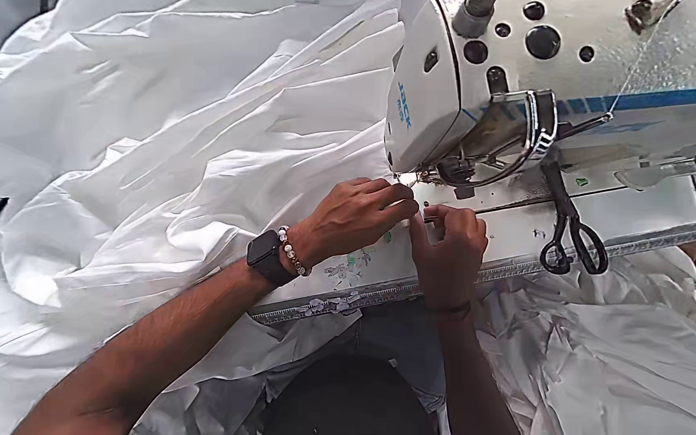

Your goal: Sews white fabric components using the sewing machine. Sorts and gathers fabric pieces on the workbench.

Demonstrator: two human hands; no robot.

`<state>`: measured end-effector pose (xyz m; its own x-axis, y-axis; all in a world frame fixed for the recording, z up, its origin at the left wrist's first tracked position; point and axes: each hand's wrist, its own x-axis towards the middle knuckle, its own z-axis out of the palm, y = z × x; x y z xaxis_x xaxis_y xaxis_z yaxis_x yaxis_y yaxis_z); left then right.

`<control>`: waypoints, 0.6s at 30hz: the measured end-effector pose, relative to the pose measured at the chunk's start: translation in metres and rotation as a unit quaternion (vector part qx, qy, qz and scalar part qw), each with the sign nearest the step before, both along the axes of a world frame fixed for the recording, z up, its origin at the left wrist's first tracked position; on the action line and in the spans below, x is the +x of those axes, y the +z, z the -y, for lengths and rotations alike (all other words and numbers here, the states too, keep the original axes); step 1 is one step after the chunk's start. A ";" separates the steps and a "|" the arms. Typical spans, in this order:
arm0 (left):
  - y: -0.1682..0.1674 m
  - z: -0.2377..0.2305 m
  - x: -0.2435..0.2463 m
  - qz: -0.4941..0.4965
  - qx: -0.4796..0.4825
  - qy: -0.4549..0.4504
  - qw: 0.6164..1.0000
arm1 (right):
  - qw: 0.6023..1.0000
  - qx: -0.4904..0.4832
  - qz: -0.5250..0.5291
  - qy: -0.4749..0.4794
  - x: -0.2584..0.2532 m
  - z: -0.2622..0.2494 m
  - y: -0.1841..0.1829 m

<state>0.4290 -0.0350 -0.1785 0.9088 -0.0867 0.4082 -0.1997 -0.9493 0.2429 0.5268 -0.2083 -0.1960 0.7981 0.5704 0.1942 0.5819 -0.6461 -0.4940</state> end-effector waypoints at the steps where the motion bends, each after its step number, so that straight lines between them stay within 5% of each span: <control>1: -0.002 0.000 0.004 0.006 0.013 0.004 1.000 | 1.000 0.018 0.003 -0.007 -0.002 0.001 -0.003; 11: -0.012 -0.010 0.004 0.012 0.051 -0.024 0.998 | 0.993 0.048 0.094 0.046 -0.019 0.011 -0.014; 18: -0.009 -0.010 -0.013 -0.024 0.076 -0.002 0.997 | 0.996 0.073 -0.034 -0.030 -0.011 0.006 -0.001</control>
<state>0.4159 -0.0254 -0.1879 0.9263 -0.1480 0.3466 -0.1954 -0.9750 0.1059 0.5162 -0.2141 -0.1967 0.8441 0.4913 0.2148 0.5060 -0.5975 -0.6220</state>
